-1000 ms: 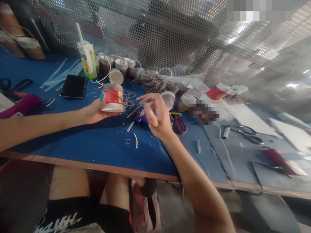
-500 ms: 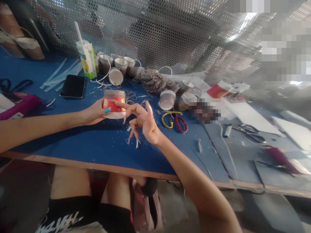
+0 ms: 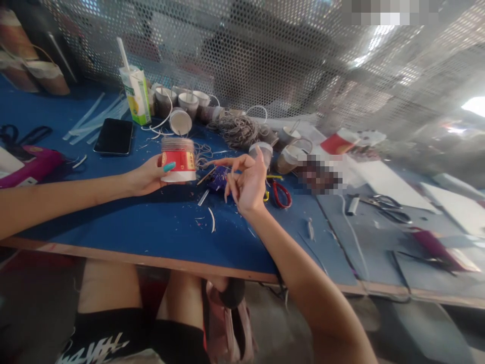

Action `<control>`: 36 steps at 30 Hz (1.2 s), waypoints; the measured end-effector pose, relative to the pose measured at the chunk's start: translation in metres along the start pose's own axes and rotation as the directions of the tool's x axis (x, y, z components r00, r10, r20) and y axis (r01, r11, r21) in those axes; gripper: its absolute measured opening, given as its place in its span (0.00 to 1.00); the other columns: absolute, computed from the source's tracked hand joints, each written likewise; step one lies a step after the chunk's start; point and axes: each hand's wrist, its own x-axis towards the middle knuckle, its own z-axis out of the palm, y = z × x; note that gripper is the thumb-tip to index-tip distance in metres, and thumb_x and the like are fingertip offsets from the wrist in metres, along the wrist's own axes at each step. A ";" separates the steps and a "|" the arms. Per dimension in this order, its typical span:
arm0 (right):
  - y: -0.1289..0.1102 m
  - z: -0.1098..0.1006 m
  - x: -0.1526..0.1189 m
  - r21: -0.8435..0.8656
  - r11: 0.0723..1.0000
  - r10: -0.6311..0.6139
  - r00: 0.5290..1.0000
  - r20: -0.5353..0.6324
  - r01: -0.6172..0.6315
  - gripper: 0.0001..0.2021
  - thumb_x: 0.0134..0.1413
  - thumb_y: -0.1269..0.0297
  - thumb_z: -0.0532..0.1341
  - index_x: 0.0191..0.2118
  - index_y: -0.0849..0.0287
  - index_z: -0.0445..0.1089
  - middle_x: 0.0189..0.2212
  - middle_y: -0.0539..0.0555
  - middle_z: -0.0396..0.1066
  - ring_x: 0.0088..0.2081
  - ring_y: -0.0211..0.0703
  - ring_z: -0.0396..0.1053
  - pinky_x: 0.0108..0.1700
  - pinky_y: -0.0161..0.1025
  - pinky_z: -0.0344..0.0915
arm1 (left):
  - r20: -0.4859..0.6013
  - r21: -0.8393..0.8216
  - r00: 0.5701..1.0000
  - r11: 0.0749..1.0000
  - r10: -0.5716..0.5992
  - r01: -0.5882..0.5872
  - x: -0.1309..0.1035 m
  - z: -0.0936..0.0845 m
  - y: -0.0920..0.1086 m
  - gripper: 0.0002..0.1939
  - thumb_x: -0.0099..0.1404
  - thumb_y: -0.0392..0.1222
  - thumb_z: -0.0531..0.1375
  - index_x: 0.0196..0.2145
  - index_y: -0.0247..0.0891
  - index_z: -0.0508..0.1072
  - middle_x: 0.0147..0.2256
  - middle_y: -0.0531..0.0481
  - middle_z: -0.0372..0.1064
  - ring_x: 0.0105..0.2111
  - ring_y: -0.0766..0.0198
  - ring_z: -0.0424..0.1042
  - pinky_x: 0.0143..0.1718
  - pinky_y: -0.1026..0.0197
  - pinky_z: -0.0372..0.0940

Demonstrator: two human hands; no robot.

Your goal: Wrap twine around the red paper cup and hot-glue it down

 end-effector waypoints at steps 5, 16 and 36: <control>-0.006 0.013 -0.011 0.014 0.995 0.090 0.942 0.323 -0.100 0.27 0.64 0.32 0.54 0.30 0.52 0.65 0.34 0.51 0.79 0.12 0.29 0.54 0.13 0.35 0.65 | 0.077 0.056 0.996 0.997 0.050 -0.055 0.000 0.002 -0.001 0.41 0.40 0.55 0.82 0.50 0.37 0.78 0.48 0.41 0.82 0.52 0.48 0.81 0.58 0.47 0.73; 0.000 0.011 -0.009 -0.089 0.994 0.083 0.976 0.199 -0.066 0.30 0.62 0.28 0.53 0.27 0.52 0.62 0.32 0.50 0.80 0.11 0.29 0.53 0.16 0.37 0.69 | 0.070 0.042 0.997 0.998 0.036 -0.039 -0.001 0.002 0.003 0.40 0.39 0.43 0.82 0.50 0.35 0.77 0.47 0.41 0.82 0.50 0.49 0.81 0.60 0.44 0.71; -0.001 0.011 -0.006 -0.011 0.998 0.066 0.979 0.195 -0.065 0.29 0.61 0.31 0.56 0.24 0.52 0.65 0.28 0.51 0.79 0.11 0.30 0.53 0.15 0.38 0.68 | 0.124 -0.003 0.990 0.997 -0.071 0.072 -0.002 -0.006 0.002 0.39 0.42 0.41 0.81 0.52 0.35 0.77 0.48 0.39 0.82 0.51 0.47 0.82 0.60 0.46 0.72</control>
